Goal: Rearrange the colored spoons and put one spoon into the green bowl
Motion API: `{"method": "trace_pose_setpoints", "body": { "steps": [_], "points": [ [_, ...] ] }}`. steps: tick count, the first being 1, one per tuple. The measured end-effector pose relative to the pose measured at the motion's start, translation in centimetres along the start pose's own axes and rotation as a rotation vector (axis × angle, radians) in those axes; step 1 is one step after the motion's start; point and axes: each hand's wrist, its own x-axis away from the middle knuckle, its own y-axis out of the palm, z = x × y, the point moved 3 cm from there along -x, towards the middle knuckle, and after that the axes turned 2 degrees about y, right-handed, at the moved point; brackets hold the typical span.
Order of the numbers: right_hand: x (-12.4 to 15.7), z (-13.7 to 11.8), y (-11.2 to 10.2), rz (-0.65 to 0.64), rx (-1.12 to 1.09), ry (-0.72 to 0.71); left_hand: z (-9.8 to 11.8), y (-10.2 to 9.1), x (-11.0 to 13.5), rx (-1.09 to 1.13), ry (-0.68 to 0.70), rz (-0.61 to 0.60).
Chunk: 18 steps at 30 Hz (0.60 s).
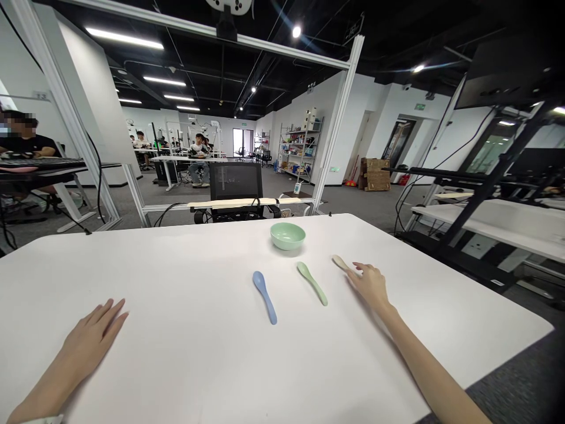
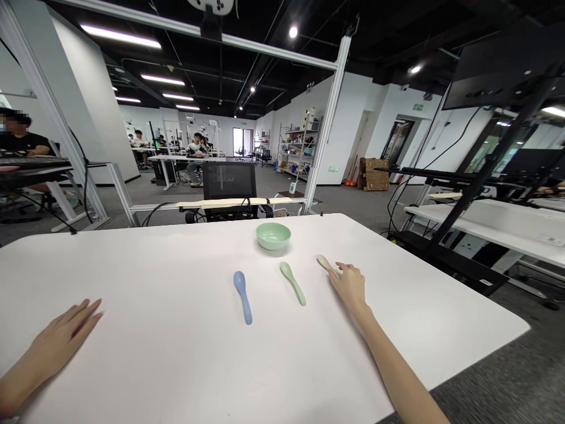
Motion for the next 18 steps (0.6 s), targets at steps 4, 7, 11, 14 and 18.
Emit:
{"method": "trace_pose_setpoints", "body": {
  "steps": [4,7,11,14,18],
  "points": [
    [1.5,-3.8,-0.4,-0.046,-0.107,-0.126,0.9,-0.9,0.2,0.068,-0.044,-0.05],
    [3.7,-7.3,0.1,-0.226,-0.201,-0.133,3.5,-2.5,0.3,0.18,-0.02,0.0],
    [6.4,-11.0,0.8,-0.4,-0.215,-0.141,11.0,-5.2,0.7,0.436,0.035,0.004],
    [7.8,-12.8,0.7,-0.416,-0.273,-0.135,18.6,-6.5,1.6,0.657,0.016,-0.112],
    [10.5,-16.3,0.4,-0.41,-0.466,-0.18,28.3,-5.8,2.8,0.994,0.021,-0.419]
  ]
}}
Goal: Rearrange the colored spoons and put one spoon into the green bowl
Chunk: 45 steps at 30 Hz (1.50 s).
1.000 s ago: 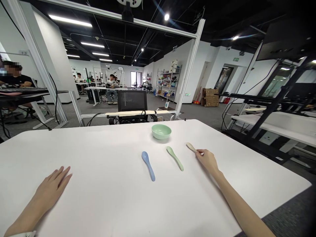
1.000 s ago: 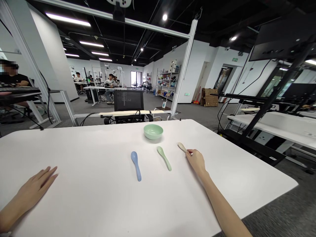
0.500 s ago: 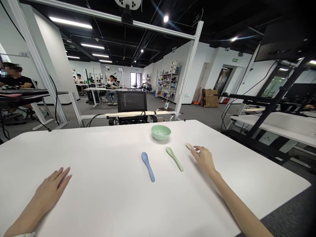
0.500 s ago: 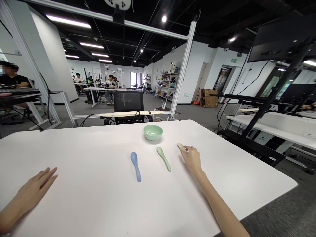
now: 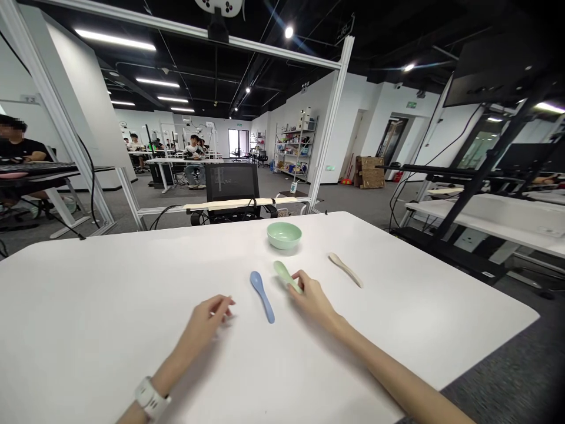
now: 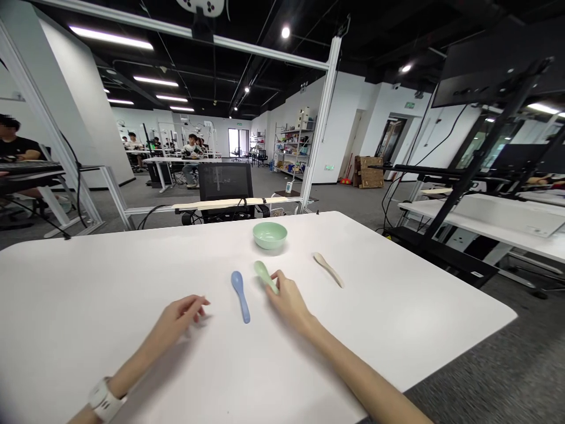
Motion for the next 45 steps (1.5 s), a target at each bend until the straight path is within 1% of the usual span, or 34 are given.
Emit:
{"method": "trace_pose_setpoints", "body": {
  "steps": [2,3,5,7,9,12,14,16,18,20,21,23,26,30,33,35,37,41,45],
  "points": [
    [1.2,-2.1,1.8,-0.062,-0.112,-0.05,1.3,3.3,-0.8,0.074,-0.018,-0.08],
    [1.7,-3.2,2.7,-0.102,-0.159,-0.071,1.8,4.5,-1.2,0.099,-0.022,-0.107],
    [2.7,-4.9,4.3,-0.172,-0.223,-0.1,2.4,5.8,-1.9,0.132,-0.014,-0.125],
    [3.3,-6.0,5.3,-0.223,-0.24,-0.133,2.7,5.9,-2.4,0.15,-0.003,-0.108],
    [3.3,-6.4,5.6,-0.23,-0.217,-0.177,2.6,5.0,-2.7,0.146,-0.003,-0.081],
    [2.7,-6.0,5.4,-0.147,-0.102,-0.229,2.0,3.4,-2.9,0.096,-0.023,-0.045],
    [2.2,-5.5,5.5,-0.089,0.002,-0.242,1.5,2.6,-3.1,0.028,-0.037,-0.021],
    [1.9,-5.1,5.8,-0.076,0.09,-0.247,1.1,2.5,-3.4,-0.064,-0.049,-0.001],
    [1.7,-4.8,6.4,-0.115,0.135,-0.245,0.9,2.8,-3.7,-0.167,-0.069,0.006],
    [1.5,-4.5,6.6,-0.164,0.134,-0.237,1.0,3.4,-4.1,-0.264,-0.103,-0.004],
    [1.3,-4.2,6.4,-0.175,0.123,-0.228,1.2,3.7,-4.2,-0.308,-0.122,-0.013],
    [0.7,-3.4,5.4,-0.154,0.101,-0.208,1.7,4.4,-4.5,-0.384,-0.156,-0.036],
    [-0.4,-1.4,2.6,-0.082,0.091,-0.187,2.5,5.4,-4.8,-0.46,-0.186,-0.066],
    [-1.4,2.2,-1.7,0.005,0.114,-0.152,3.2,6.5,-5.2,-0.524,-0.191,-0.074],
    [-1.4,4.4,-3.4,0.018,0.14,-0.122,3.6,7.2,-5.5,-0.565,-0.188,-0.071],
    [-1.4,5.4,-3.6,0.001,0.145,-0.111,3.9,7.5,-5.6,-0.597,-0.188,-0.069],
    [-1.3,6.0,-3.3,-0.021,0.136,-0.111,4.0,7.7,-5.7,-0.633,-0.19,-0.068],
    [-1.5,6.3,-2.6,-0.035,0.108,-0.134,4.4,8.0,-5.7,-0.715,-0.189,-0.073],
    [-1.6,6.5,-2.7,-0.014,0.102,-0.136,4.7,8.3,-5.6,-0.783,-0.173,-0.085]
  ]
}}
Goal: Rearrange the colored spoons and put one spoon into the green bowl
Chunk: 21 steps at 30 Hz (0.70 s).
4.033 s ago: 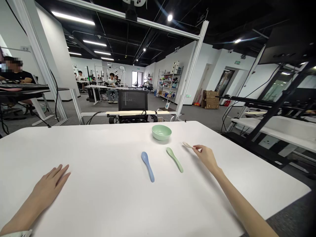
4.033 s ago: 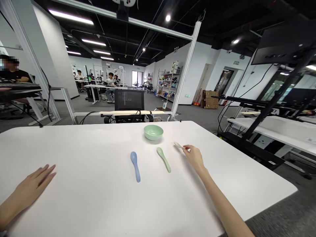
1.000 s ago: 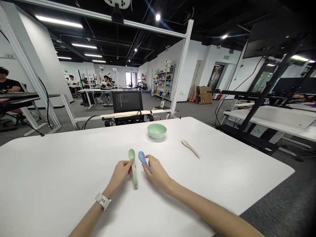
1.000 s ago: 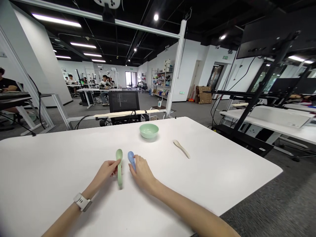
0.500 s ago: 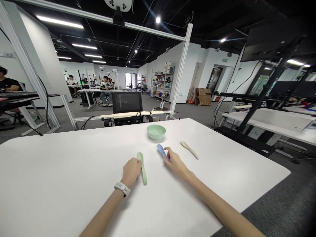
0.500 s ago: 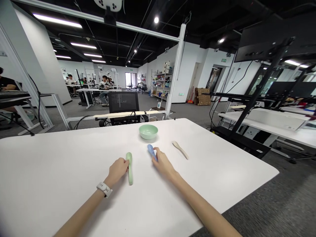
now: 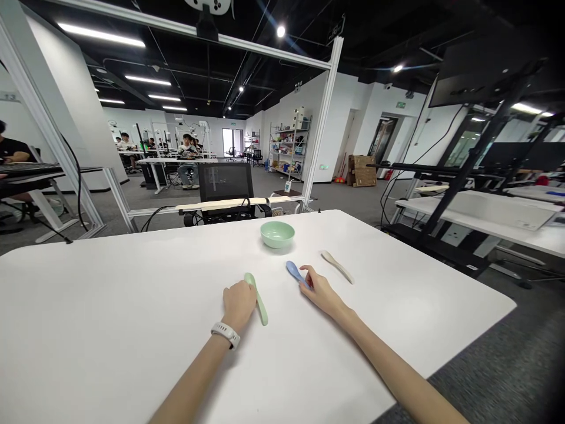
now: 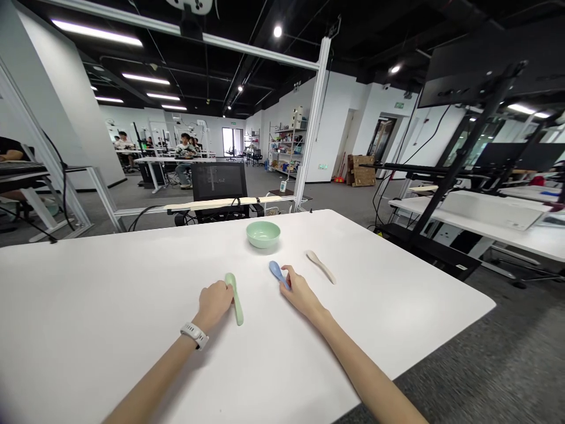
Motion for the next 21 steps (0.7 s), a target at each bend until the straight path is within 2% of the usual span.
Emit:
{"method": "trace_pose_setpoints", "body": {
  "steps": [21],
  "points": [
    [0.2,0.5,0.3,-0.021,0.022,0.004,0.1,1.1,-0.3,-0.171,0.061,0.048]
  ]
}}
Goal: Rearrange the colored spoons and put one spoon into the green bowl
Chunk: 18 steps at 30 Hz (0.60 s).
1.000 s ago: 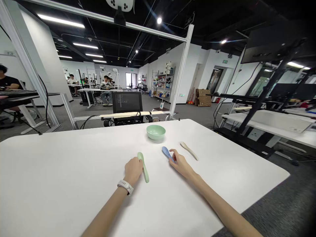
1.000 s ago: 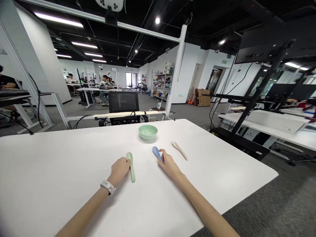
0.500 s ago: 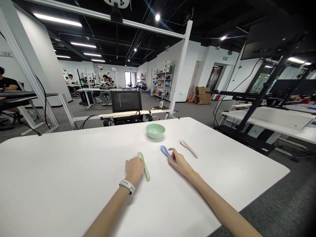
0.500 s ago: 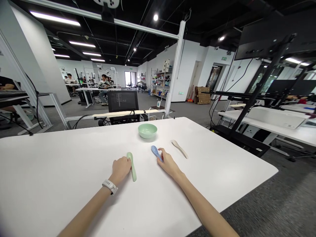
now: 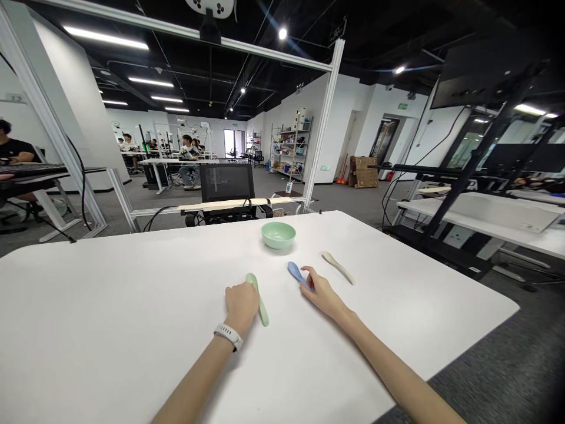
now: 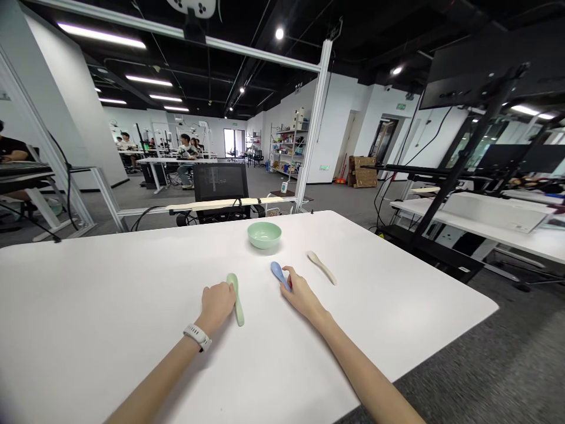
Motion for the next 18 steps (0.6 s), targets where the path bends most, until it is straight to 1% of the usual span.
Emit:
{"method": "trace_pose_setpoints", "body": {
  "steps": [8,18],
  "points": [
    [0.01,-0.21,-0.11,-0.002,0.004,0.005,-0.02,0.04,0.0,-0.024,0.005,0.012],
    [0.07,-0.43,-0.21,-0.006,-0.001,0.009,0.03,-0.68,0.58,-0.008,0.019,-0.012]
  ]
}}
